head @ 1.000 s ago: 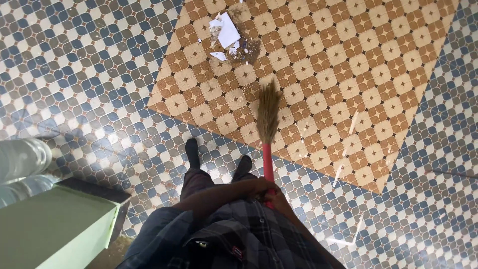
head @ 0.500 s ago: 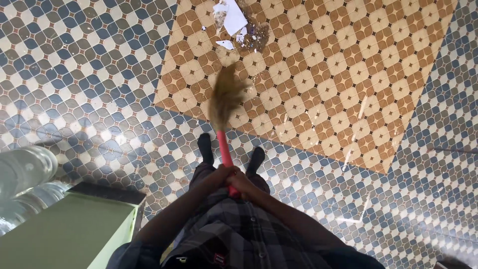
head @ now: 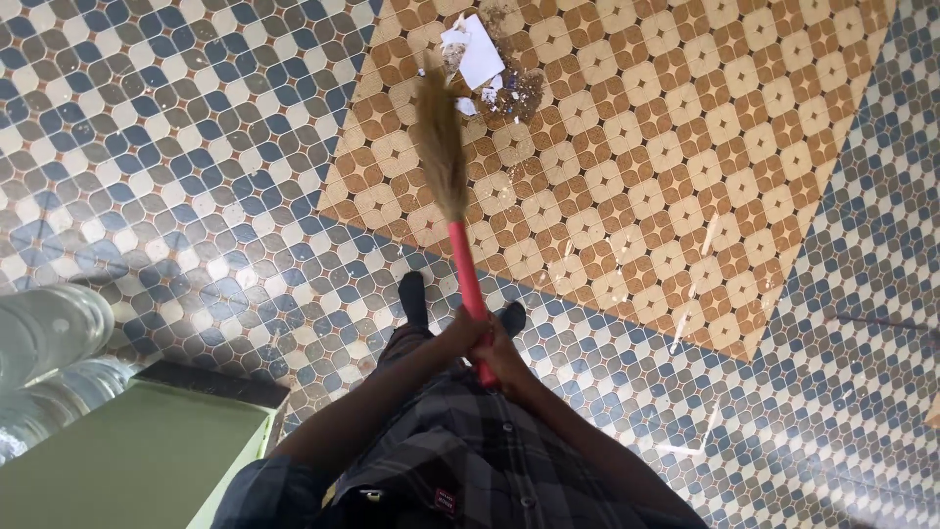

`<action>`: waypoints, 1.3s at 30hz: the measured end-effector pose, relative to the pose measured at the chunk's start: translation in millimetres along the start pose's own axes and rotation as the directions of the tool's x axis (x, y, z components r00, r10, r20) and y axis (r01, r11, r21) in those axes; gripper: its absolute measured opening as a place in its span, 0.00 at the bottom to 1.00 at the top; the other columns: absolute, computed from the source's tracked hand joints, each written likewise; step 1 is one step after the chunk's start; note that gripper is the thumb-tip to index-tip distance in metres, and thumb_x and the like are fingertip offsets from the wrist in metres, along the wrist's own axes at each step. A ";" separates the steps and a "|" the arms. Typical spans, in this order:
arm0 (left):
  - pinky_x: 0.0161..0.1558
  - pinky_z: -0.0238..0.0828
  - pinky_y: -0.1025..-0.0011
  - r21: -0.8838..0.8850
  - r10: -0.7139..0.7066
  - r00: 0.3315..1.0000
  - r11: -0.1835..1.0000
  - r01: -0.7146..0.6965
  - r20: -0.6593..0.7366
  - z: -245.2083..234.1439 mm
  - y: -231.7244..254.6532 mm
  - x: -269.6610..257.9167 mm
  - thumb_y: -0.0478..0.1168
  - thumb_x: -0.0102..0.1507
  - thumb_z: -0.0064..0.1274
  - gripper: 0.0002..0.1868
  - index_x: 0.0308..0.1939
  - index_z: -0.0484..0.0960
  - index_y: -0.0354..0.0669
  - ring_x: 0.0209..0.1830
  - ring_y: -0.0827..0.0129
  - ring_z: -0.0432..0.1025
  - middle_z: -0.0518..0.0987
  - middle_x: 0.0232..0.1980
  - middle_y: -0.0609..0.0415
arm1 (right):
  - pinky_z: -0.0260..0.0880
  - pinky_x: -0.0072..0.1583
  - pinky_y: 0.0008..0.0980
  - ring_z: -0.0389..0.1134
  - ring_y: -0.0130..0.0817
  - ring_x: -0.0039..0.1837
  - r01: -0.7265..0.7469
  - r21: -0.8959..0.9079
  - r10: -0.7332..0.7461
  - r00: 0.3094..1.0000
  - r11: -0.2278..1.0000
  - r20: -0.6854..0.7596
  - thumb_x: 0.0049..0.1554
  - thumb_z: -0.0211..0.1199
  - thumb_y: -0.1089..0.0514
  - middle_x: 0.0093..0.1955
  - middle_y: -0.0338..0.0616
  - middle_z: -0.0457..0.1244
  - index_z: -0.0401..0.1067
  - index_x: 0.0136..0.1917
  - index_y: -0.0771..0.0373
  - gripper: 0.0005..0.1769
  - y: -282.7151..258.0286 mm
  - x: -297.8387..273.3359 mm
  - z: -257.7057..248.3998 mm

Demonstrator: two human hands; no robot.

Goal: The person sweeps paper scraps and debris across a tiled floor using a broom, gathering the waste into a pile.

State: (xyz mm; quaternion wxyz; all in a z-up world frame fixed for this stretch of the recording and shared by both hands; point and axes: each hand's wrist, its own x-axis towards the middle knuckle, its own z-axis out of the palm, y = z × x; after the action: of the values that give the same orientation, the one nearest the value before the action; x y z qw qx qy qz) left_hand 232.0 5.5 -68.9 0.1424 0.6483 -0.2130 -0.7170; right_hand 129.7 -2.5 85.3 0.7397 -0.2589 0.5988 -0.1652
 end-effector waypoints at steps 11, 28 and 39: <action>0.24 0.74 0.66 0.260 0.305 0.890 0.879 -0.400 0.340 -32.4 -39.3 -17.5 0.47 0.55 0.57 0.24 0.53 0.80 0.41 0.28 0.59 0.77 0.81 0.34 0.47 | 0.73 0.40 0.31 0.70 0.34 0.40 -0.180 0.031 0.177 0.979 0.983 0.101 0.51 0.61 0.69 0.48 0.50 0.66 0.59 0.71 0.69 0.34 101.1 58.0 -12.8; 0.28 0.75 0.61 -0.018 -0.052 0.972 0.998 0.058 0.228 58.8 -12.5 -15.3 0.52 0.58 0.63 0.40 0.61 0.55 0.40 0.37 0.61 0.75 0.73 0.49 0.44 | 0.76 0.50 0.30 0.72 0.32 0.54 0.213 -0.005 -0.211 0.966 0.977 -0.150 0.49 0.69 0.67 0.59 0.47 0.66 0.48 0.81 0.56 0.51 85.2 -20.5 -49.0; 0.23 0.72 0.68 0.012 -0.169 0.871 0.983 0.184 0.462 30.5 -5.4 -5.0 0.52 0.59 0.62 0.20 0.45 0.81 0.43 0.23 0.69 0.72 0.78 0.31 0.56 | 0.73 0.37 0.34 0.71 0.37 0.37 -0.077 0.145 0.106 0.974 0.986 -0.199 0.51 0.62 0.62 0.44 0.54 0.67 0.66 0.64 0.79 0.30 118.2 40.5 -37.5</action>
State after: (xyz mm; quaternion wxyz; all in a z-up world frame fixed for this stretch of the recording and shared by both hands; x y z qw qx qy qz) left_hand 202.7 16.3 -65.1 0.0325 0.4741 -0.1690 -0.8635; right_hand 94.7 63.9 -21.3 0.6963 -0.1614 0.6710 -0.1972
